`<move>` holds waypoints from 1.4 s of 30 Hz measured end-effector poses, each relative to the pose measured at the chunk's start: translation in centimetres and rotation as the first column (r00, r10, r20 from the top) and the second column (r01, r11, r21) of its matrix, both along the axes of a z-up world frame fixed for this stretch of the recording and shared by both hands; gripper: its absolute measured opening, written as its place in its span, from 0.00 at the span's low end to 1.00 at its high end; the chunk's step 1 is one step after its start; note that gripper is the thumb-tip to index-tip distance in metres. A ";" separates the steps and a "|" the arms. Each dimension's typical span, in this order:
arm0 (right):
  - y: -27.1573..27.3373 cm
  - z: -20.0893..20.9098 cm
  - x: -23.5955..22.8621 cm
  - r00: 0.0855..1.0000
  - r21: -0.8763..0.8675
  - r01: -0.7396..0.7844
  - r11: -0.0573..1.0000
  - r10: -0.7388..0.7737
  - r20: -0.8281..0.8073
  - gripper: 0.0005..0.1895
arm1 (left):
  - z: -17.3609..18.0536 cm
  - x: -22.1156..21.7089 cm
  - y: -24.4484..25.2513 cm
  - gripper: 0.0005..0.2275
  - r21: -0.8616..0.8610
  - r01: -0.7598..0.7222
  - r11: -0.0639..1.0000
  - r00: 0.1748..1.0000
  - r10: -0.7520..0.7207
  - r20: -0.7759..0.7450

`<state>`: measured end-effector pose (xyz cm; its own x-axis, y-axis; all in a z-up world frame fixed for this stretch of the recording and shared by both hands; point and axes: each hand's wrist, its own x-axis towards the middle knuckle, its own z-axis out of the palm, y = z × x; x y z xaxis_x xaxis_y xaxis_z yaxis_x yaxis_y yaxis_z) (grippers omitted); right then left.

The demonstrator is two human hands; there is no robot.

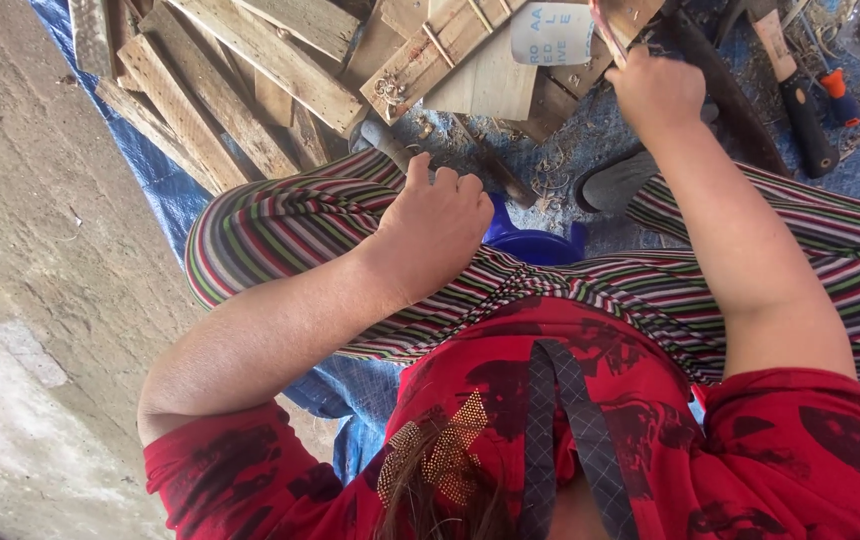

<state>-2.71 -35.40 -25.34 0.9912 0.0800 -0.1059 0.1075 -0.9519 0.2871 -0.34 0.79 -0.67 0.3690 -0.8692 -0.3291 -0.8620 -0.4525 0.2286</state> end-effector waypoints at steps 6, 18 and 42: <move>1.2 2.0 -1.5 0.951 0.188 0.196 0.962 -0.140 -0.275 0.25 | -1.9 1.7 -0.8 0.18 -0.069 -0.056 0.996 0.998 0.054 -0.029; 1.6 11.2 -0.6 0.896 0.932 0.290 -0.216 -0.281 -0.344 0.11 | -21.7 8.7 -1.7 0.58 0.120 -0.655 0.746 0.753 0.658 0.022; -4.0 8.5 -1.4 0.797 0.907 0.108 -0.407 -0.511 -0.324 0.19 | -23.0 2.5 -9.3 0.28 -0.110 -0.866 0.487 0.495 0.867 -0.059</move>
<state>-4.09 -39.37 -16.84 0.8612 -0.4583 -0.2199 -0.1879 0.1151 -0.9754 2.16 -8.51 -23.65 0.9576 -0.1383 -0.2528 -0.0499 -0.9435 0.3275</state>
